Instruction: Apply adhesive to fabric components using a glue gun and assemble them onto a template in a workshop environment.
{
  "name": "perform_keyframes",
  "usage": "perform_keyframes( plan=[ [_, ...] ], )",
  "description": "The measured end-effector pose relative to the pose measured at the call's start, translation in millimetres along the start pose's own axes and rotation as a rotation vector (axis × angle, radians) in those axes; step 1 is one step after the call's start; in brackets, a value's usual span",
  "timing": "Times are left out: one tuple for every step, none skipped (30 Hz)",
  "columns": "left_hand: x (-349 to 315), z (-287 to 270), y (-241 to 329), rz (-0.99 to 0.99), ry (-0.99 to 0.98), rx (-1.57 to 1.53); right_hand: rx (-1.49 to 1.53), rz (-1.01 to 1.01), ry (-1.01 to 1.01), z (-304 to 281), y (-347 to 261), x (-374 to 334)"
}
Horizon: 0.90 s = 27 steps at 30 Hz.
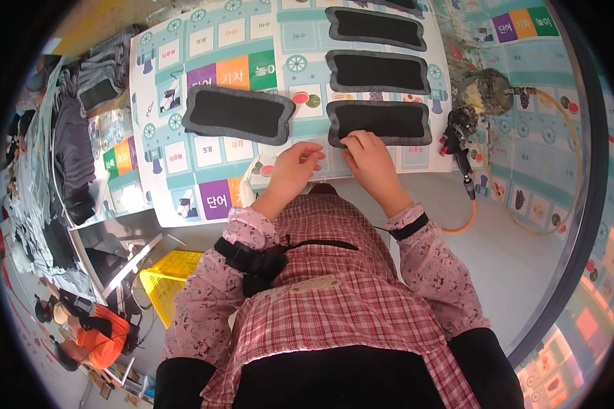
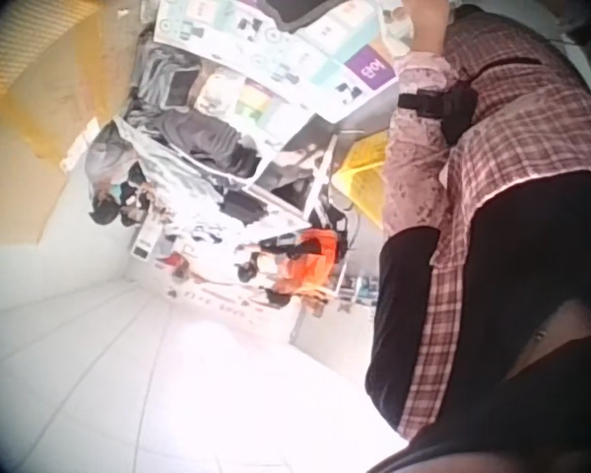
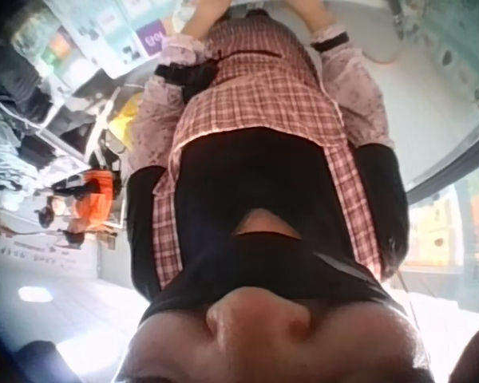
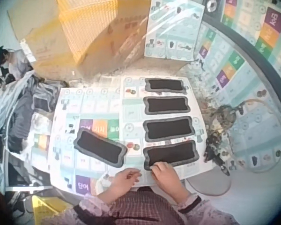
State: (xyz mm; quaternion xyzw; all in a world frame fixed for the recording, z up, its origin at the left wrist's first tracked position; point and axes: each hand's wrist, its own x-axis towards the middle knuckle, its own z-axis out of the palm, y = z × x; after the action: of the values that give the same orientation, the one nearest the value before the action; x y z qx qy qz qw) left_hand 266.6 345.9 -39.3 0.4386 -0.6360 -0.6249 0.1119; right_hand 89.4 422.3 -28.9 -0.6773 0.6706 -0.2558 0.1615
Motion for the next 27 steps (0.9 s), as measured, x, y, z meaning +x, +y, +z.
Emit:
perform_keyframes(
  plan=[
    [-1,0,-1,-0.059,-0.021,-0.028,-0.073,-0.040,0.000,2,2,0],
    [-3,1,-3,-0.065,-0.016,-0.035,-0.144,-0.082,0.000,4,4,1],
    [-7,-1,1,-0.176,-0.045,-0.177,-0.140,-0.085,-0.010,5,8,1],
    [-10,-2,3,-0.285,-0.073,-0.318,-0.160,-0.140,-0.055,4,13,0],
    [-12,-1,2,-0.291,-0.069,-0.323,-0.180,-0.195,-0.100,3,18,0],
    [-12,0,3,-0.337,-0.106,-0.364,-0.180,-0.199,-0.104,3,22,2],
    [-11,1,4,-0.381,-0.145,-0.404,-0.181,-0.246,-0.102,2,25,4],
    [-10,4,4,-0.380,-0.145,-0.406,-0.184,-0.292,-0.099,2,28,4],
    [-9,7,2,-0.361,-0.164,-0.377,-0.183,-0.298,-0.101,2,26,6],
    [-7,11,0,-0.341,-0.184,-0.347,-0.065,-0.212,-0.061,1,23,8],
    [-2,16,-9,-0.339,-0.181,-0.348,0.052,-0.124,-0.022,1,22,10],
    [5,21,-25,-0.270,-0.191,-0.324,0.054,-0.136,-0.023,1,19,12],
    [12,25,-24,-0.203,-0.211,-0.300,0.081,-0.115,0.002,2,20,10],
    [18,28,-24,-0.201,-0.212,-0.301,0.108,-0.094,0.027,2,21,8],
    [23,29,-9,-0.336,-0.151,-0.355,0.104,-0.093,0.028,2,22,7],
    [28,29,0,-0.472,-0.089,-0.407,0.096,-0.100,0.026,2,23,5],
    [34,32,-7,-0.470,-0.093,-0.406,0.088,-0.107,0.024,1,24,3],
    [38,31,-21,-0.324,-0.106,-0.278,0.093,-0.115,0.024,3,23,3],
    [40,30,-25,-0.178,-0.127,-0.147,0.024,-0.155,-0.014,3,24,1],
    [42,29,-29,-0.178,-0.126,-0.144,-0.044,-0.194,-0.052,4,25,0],
    [44,28,-29,-0.142,-0.139,0.055,-0.044,-0.191,-0.049,0,20,0],
    [46,26,-29,-0.106,-0.150,0.255,-0.043,-0.172,0.010,-5,15,0],
    [46,24,-30,-0.107,-0.152,0.258,-0.042,-0.152,0.068,-8,10,-1],
    [45,23,-27,-0.110,-0.152,0.288,-0.044,-0.150,0.078,-7,8,-5],
    [45,21,-25,-0.113,-0.150,0.317,-0.012,-0.130,0.078,-3,8,-11],
    [43,19,-22,-0.107,-0.150,0.324,0.021,-0.110,0.077,-2,8,-14],
    [39,18,-21,-0.131,-0.147,0.193,0.022,-0.109,0.082,-2,7,-15]
  ],
)
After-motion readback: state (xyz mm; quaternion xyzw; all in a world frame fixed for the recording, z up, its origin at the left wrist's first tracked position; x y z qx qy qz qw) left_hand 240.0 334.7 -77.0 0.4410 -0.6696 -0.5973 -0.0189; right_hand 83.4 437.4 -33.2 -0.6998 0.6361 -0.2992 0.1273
